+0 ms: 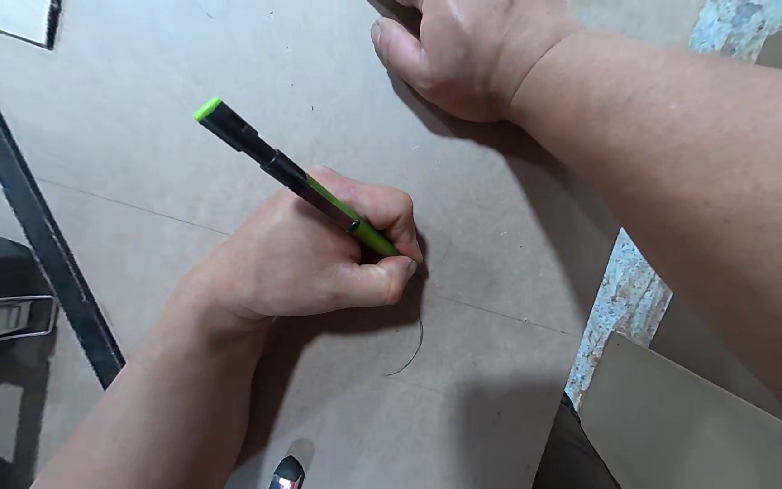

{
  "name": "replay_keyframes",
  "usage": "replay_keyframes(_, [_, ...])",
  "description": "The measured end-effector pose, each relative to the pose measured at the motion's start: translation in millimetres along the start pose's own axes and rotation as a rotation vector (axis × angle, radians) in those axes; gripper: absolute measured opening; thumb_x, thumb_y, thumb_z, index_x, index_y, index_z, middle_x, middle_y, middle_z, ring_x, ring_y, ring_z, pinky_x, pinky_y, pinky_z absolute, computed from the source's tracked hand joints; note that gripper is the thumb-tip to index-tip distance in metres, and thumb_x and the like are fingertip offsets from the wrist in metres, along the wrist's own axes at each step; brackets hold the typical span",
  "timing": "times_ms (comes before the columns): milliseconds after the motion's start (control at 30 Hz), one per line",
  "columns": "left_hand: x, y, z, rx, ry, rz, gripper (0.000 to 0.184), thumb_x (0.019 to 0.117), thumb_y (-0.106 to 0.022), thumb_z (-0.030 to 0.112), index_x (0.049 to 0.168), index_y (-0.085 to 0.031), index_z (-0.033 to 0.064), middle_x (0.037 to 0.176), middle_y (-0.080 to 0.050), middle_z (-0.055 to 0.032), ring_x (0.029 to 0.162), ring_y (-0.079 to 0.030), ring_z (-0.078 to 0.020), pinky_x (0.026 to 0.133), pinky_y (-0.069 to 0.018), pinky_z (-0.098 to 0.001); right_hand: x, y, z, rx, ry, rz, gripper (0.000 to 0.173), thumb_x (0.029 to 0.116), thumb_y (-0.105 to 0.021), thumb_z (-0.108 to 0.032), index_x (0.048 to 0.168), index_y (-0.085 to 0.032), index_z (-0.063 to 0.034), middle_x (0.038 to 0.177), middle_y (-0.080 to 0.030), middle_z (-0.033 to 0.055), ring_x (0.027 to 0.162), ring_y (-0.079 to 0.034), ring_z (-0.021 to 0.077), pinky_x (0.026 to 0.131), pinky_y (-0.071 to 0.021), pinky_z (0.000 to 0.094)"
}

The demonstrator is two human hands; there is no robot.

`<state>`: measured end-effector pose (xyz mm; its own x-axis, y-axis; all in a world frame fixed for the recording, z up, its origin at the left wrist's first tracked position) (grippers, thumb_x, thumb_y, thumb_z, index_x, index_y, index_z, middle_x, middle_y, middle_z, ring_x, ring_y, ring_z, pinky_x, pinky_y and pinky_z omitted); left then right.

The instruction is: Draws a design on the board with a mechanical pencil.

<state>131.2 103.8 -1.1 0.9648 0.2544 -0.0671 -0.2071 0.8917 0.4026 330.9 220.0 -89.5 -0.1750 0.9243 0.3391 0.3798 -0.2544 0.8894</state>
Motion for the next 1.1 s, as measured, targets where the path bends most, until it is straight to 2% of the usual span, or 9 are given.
replay_keyframes(100, [-1,0,0,-0.009,-0.007,0.027,0.005,0.0854,-0.069,0.016,0.080,-0.069,0.0151,0.074,-0.069,0.0053,0.061,-0.064,-0.0041,0.050,-0.0534,-0.0204,1,-1,1,-0.013,-0.023,-0.023,0.056,0.1016,-0.024,-0.069,0.124,-0.067,-0.0407,0.094,-0.068,-0.0086,0.091,-0.067,0.0064,0.071,-0.0532,0.0491])
replay_keyframes(200, [-1,0,0,-0.039,-0.018,0.034,0.005,0.0868,-0.069,0.015,0.082,-0.070,0.0132,0.075,-0.070,0.0041,0.064,-0.065,-0.0056,0.055,-0.0560,-0.0223,1,1,-2,-0.022,-0.010,-0.042,0.058,0.1003,-0.021,-0.069,0.143,-0.055,-0.0493,0.110,-0.071,-0.0095,0.104,-0.067,0.0071,0.080,-0.0536,0.0536])
replay_keyframes(267, [-1,0,1,-0.034,-0.020,0.046,0.005,0.0870,-0.070,0.015,0.082,-0.071,0.0127,0.075,-0.070,0.0043,0.063,-0.065,-0.0056,0.054,-0.0562,-0.0221,-2,13,-19,-0.046,-0.031,-0.038,0.059,0.1008,-0.020,-0.066,0.146,-0.053,-0.0472,0.114,-0.072,-0.0065,0.107,-0.068,0.0119,0.081,-0.0525,0.0566])
replay_keyframes(367, [0,-1,5,-0.016,-0.021,0.065,0.008,0.0874,-0.069,0.014,0.079,-0.070,0.0123,0.072,-0.070,0.0037,0.060,-0.064,-0.0065,0.051,-0.0552,-0.0215,-6,53,-70,-0.037,-0.270,-0.344,0.058,0.1021,-0.026,-0.057,0.153,-0.049,-0.0399,0.129,-0.070,0.0023,0.122,-0.064,0.0253,0.091,-0.0489,0.0605])
replay_keyframes(433, [0,-2,5,-0.022,-0.014,0.071,0.009,0.0875,-0.069,0.014,0.079,-0.070,0.0121,0.074,-0.070,0.0030,0.061,-0.065,-0.0070,0.051,-0.0556,-0.0217,-5,60,-77,-0.025,-0.324,-0.381,0.057,0.1016,-0.027,-0.056,0.153,-0.049,-0.0403,0.132,-0.068,0.0028,0.125,-0.062,0.0271,0.093,-0.0479,0.0614])
replay_keyframes(600, [0,-2,4,-0.060,-0.020,0.083,0.008,0.0893,-0.069,0.014,0.082,-0.070,0.0108,0.075,-0.071,0.0021,0.062,-0.066,-0.0079,0.054,-0.0574,-0.0232,-5,59,-77,-0.013,-0.294,-0.380,0.057,0.1029,-0.026,-0.055,0.156,-0.043,-0.0413,0.140,-0.064,0.0002,0.132,-0.058,0.0248,0.100,-0.0462,0.0601])
replay_keyframes(800, [-1,-2,5,-0.037,-0.008,0.141,0.007,0.0891,-0.071,0.015,0.084,-0.072,0.0105,0.076,-0.071,0.0028,0.061,-0.065,-0.0059,0.051,-0.0556,-0.0210,-3,60,-78,-0.011,-0.248,-0.342,0.058,0.1021,-0.028,-0.053,0.156,-0.043,-0.0398,0.145,-0.061,-0.0049,0.137,-0.054,0.0195,0.108,-0.0434,0.0550])
replay_keyframes(1100, [-2,-2,5,-0.034,0.006,0.221,0.007,0.0897,-0.070,0.014,0.084,-0.072,0.0101,0.077,-0.072,0.0020,0.062,-0.067,-0.0072,0.052,-0.0575,-0.0221,-1,59,-77,-0.018,-0.231,-0.339,0.059,0.1015,-0.029,-0.052,0.158,-0.042,-0.0386,0.147,-0.060,-0.0058,0.137,-0.054,0.0183,0.110,-0.0420,0.0540])
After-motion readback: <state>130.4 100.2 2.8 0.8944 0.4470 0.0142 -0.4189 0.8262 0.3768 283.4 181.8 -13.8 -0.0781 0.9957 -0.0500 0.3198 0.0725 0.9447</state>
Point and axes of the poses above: each hand's wrist, its own x-axis towards the middle knuckle, its own y-axis out of the back of the hand, z = x × y, the point moved 8 cm from there along x, towards the middle knuckle
